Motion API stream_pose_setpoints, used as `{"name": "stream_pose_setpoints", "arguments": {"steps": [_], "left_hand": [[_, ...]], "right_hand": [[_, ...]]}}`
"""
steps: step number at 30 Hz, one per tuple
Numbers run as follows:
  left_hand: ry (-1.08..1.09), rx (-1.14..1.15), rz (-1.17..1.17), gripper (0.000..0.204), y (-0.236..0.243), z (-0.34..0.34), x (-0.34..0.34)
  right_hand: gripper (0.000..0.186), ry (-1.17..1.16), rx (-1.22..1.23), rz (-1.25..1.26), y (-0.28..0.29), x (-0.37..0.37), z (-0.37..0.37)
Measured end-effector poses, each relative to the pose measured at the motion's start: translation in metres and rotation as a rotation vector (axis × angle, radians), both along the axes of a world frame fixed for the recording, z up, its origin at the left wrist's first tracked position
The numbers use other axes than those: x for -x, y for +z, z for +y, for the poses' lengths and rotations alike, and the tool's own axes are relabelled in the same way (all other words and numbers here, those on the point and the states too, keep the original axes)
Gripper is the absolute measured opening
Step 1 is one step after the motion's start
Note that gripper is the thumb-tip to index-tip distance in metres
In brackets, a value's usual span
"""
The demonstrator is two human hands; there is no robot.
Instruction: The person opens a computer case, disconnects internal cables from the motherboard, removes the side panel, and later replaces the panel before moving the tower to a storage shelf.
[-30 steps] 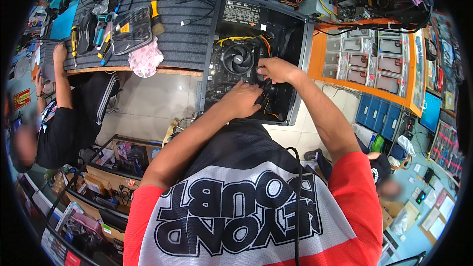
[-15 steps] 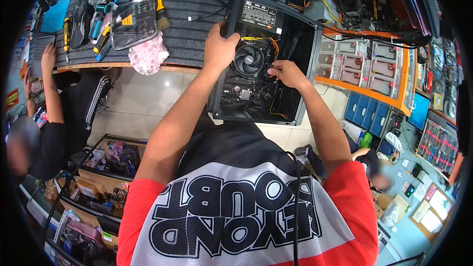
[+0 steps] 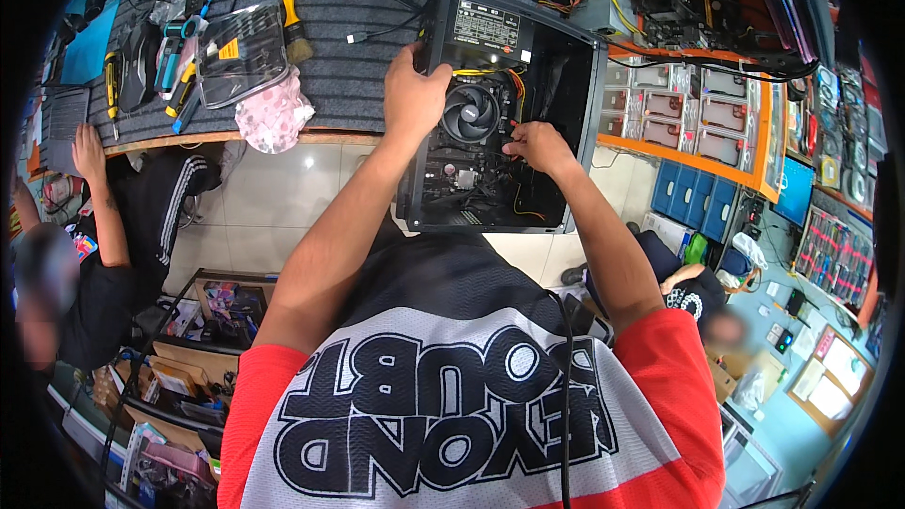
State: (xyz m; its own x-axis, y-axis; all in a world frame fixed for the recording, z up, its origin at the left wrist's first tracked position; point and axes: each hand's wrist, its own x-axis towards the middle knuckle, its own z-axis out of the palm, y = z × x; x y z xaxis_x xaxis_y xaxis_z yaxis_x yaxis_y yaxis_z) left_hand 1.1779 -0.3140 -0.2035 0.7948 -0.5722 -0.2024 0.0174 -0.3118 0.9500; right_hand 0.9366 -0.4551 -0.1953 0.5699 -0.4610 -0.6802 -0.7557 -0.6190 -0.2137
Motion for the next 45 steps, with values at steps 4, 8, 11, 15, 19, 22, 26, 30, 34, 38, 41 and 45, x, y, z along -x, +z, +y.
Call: {"name": "stream_pose_setpoints", "arguments": {"steps": [4, 8, 11, 15, 19, 22, 26, 30, 34, 38, 41, 45], "left_hand": [[-0.009, -0.034, 0.014, 0.053, 0.008, -0.002, 0.002], [0.018, -0.037, 0.019, 0.059, 0.006, 0.000, 0.001], [0.018, -0.073, 0.036, 0.057, 0.011, 0.001, 0.002], [0.004, -0.044, 0.060, 0.057, 0.021, 0.003, 0.004], [0.033, -0.002, -0.054, 0.057, 0.011, 0.002, 0.008], [0.031, 0.001, -0.034, 0.057, 0.007, 0.002, 0.010], [0.039, -0.015, -0.019, 0.057, 0.016, 0.002, 0.010], [0.024, -0.037, 0.029, 0.057, 0.021, 0.003, 0.008], [0.004, -0.044, 0.007, 0.057, 0.021, 0.000, 0.009], [-0.019, -0.062, 0.097, 0.057, 0.020, 0.000, 0.009], [0.004, -0.028, -0.101, 0.057, 0.002, -0.001, 0.011], [0.001, -0.032, -0.095, 0.057, 0.007, 0.000, 0.012]], "right_hand": [[0.033, 0.137, -0.066, 0.003, -0.017, 0.004, -0.018], [0.036, -0.136, -0.225, -0.108, -0.006, 0.000, -0.012], [0.037, -0.288, -0.268, -0.217, -0.010, 0.004, -0.008], [0.037, -0.417, -0.282, -0.271, -0.013, 0.006, -0.005], [0.039, -0.602, -0.390, -0.349, -0.009, 0.010, -0.012], [0.038, -0.404, -0.263, -0.242, -0.014, 0.018, -0.011], [0.032, -0.025, -0.024, -0.276, -0.019, 0.035, 0.004], [0.030, -0.021, -0.038, -0.265, -0.016, 0.038, 0.012], [0.031, -0.139, -0.035, -0.230, -0.026, 0.039, 0.015], [0.033, -0.185, -0.065, -0.176, -0.025, 0.041, 0.017], [0.038, -0.083, -0.182, -0.142, -0.005, 0.034, 0.009], [0.037, -0.009, -0.134, -0.112, 0.014, 0.018, 0.003]]}}
